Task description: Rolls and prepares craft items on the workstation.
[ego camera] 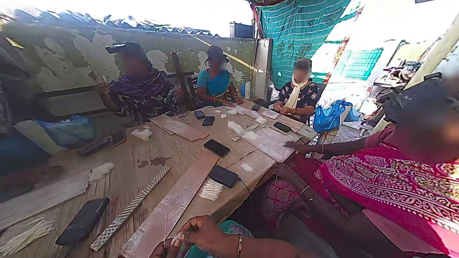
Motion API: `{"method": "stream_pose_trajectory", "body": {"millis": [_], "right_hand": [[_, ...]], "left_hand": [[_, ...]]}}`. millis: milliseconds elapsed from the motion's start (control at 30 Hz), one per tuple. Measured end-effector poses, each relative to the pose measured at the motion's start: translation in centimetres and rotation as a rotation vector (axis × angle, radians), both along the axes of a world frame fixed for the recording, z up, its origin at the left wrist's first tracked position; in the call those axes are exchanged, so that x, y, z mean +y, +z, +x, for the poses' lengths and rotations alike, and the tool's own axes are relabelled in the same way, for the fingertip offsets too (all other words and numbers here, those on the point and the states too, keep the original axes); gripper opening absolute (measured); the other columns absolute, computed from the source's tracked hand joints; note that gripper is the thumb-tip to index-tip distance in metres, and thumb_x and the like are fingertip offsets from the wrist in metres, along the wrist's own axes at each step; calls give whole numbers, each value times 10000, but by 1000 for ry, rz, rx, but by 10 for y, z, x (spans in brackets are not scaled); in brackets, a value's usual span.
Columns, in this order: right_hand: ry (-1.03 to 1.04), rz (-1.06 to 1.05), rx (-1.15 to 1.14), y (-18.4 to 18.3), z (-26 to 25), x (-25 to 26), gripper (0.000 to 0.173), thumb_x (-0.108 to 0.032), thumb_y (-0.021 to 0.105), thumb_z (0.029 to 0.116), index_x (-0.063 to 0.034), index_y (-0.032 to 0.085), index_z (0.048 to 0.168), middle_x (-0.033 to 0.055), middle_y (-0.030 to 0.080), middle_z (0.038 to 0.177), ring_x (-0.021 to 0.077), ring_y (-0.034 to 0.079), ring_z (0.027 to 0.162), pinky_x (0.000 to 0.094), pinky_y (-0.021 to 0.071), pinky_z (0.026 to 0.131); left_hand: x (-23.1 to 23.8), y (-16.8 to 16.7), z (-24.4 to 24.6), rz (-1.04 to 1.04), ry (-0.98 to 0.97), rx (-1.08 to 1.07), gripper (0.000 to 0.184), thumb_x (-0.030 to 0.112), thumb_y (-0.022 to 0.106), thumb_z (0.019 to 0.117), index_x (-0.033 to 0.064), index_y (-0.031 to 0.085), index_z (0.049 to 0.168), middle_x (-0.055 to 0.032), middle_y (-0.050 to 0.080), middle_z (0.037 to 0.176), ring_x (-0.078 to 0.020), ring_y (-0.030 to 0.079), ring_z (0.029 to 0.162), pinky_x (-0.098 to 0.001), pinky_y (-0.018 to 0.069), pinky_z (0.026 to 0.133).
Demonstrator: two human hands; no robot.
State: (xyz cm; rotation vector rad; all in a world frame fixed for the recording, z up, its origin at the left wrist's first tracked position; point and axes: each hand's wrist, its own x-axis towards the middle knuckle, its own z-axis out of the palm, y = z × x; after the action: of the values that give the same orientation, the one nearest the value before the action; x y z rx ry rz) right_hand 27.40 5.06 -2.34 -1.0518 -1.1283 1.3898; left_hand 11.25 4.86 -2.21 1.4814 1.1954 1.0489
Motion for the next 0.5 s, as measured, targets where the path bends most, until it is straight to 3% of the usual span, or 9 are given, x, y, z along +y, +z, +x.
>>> {"method": "stream_pose_trajectory", "body": {"millis": [200, 500], "right_hand": [[15, 12, -35, 4, -1, -1, 269, 6, 639, 969, 77, 620, 1228, 144, 654, 1074, 130, 623, 861, 307, 551, 777], [-8, 76, -100, -1, 0, 1, 130, 7, 650, 943, 52, 673, 1063, 50, 664, 892, 63, 609, 757, 260, 539, 729]], "left_hand": [[-3, -3, -1, 19, 35, 49, 87, 121, 641, 983, 37, 626, 966, 98, 590, 721, 41, 551, 628, -179, 492, 624], [-1, -5, -2, -4, 10, 94, 173, 161, 649, 988, -13, 653, 991, 45, 597, 738, 2, 543, 629, -223, 483, 627]]}}
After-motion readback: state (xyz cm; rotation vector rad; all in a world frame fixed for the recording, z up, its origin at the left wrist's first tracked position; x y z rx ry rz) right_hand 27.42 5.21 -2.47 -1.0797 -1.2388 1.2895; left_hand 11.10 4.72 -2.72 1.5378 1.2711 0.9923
